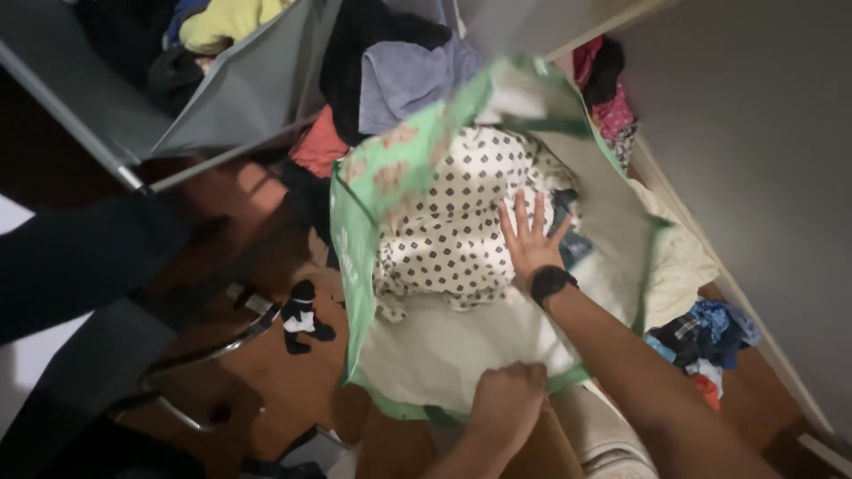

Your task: Sort and fold various pieces of laundry on a bed and place them into bags or piles.

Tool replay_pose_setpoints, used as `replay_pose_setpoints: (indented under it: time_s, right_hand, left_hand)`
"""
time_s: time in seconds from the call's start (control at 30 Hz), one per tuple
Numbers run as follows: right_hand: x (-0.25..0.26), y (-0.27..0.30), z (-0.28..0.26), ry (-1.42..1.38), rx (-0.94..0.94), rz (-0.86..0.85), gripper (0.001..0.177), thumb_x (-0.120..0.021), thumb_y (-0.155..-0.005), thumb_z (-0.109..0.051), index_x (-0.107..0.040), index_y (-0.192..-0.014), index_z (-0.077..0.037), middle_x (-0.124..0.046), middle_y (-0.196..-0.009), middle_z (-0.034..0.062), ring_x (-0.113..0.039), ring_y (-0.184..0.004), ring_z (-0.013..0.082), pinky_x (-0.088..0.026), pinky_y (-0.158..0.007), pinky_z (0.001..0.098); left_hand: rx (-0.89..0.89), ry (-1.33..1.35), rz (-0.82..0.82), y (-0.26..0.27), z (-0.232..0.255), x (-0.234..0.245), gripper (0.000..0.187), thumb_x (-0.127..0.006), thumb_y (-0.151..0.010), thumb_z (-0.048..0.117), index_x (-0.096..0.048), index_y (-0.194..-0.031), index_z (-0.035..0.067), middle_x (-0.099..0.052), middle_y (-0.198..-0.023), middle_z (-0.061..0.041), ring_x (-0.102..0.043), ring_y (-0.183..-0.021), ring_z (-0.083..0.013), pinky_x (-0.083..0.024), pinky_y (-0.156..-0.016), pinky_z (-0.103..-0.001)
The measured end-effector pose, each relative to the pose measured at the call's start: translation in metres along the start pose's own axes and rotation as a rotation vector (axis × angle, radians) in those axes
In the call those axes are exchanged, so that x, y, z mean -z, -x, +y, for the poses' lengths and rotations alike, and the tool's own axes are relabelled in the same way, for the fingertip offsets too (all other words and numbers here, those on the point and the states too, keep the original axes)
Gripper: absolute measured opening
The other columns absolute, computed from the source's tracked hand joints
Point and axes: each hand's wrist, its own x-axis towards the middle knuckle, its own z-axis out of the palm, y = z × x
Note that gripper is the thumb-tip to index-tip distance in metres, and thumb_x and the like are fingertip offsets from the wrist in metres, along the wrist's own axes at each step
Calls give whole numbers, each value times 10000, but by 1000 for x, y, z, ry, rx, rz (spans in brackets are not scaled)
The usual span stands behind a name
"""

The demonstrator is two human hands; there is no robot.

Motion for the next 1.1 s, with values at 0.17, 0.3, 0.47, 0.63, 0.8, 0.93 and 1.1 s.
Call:
replay_pose_setpoints:
  time_s: [0.17, 0.3, 0.47, 0.63, 0.8, 0.93, 1.1]
  right_hand:
    - [51, -45, 11, -301, -34, -511, 1268, -808, -750, -290, 66, -1663, -204, 23, -1712, 137, -87, -1576, 449, -232, -1104, 796]
    - [-94, -43, -14, -636, -17, -153, 1183, -623, -749, 57, -18, -1748, -135, -178, -1725, 261, -303, -1462, 509, -445, -1051, 592]
    - [60, -50, 27, -609, 18, -291, 694, -669, -898, -394, -377, -1434, -62, -487, -1482, 216, -494, -1310, 406, -432, -1086, 613]
    - [147, -96, 18, -657, 218, 385, 795, -714, -873, -452, -456, -1547, -118, -448, -1601, 208, -319, -1514, 450, -259, -1107, 776]
    - [171, -126, 2, -624, 263, -169, 1187, -851, -584, -670, -331, -1553, -224, -242, -1629, 170, -93, -1494, 496, -129, -1058, 830]
    - [164, -141, -9, -572, 216, -305, 1257, -850, -580, -723, -292, -1586, -215, -193, -1667, 162, -106, -1520, 456, -129, -1064, 847]
    - [117, -173, -34, -806, 223, -442, 1328, -876, -503, -695, -244, -1596, -283, -222, -1641, 132, -276, -1469, 403, -217, -1130, 724]
  left_hand:
    - [-6, 43, -234, 20, -8, -10, 97, -624, -916, 126, -649, -950, 38, -677, -823, -151, -691, -747, -306, -556, -608, -451]
    - [-72, -69, -139, 32, -21, -21, 104, -632, -924, 125, -666, -986, 48, -708, -932, -144, -707, -864, -320, -568, -729, -463]
    - [146, 60, -142, -43, 3, 186, 427, -646, -798, 248, -641, -1179, 53, -649, -1091, -238, -603, -1084, -460, -427, -957, -640]
    - [-114, -531, 874, -139, -31, 268, 507, -604, -1066, 192, -468, -1525, 23, -439, -1601, -171, -493, -1404, -346, -367, -1193, -567]
    - [43, -710, 483, -219, -95, 287, 275, -629, -914, 170, -638, -1187, 139, -734, -857, -117, -726, -771, -337, -546, -659, -481]
    - [-142, -742, 579, -203, -85, 307, 81, -645, -897, 164, -680, -970, 156, -726, -793, -88, -722, -698, -310, -533, -571, -450]
    - [-212, -804, 531, -180, -99, 308, 147, -674, -798, 140, -675, -945, 133, -702, -795, -107, -689, -718, -290, -519, -643, -451]
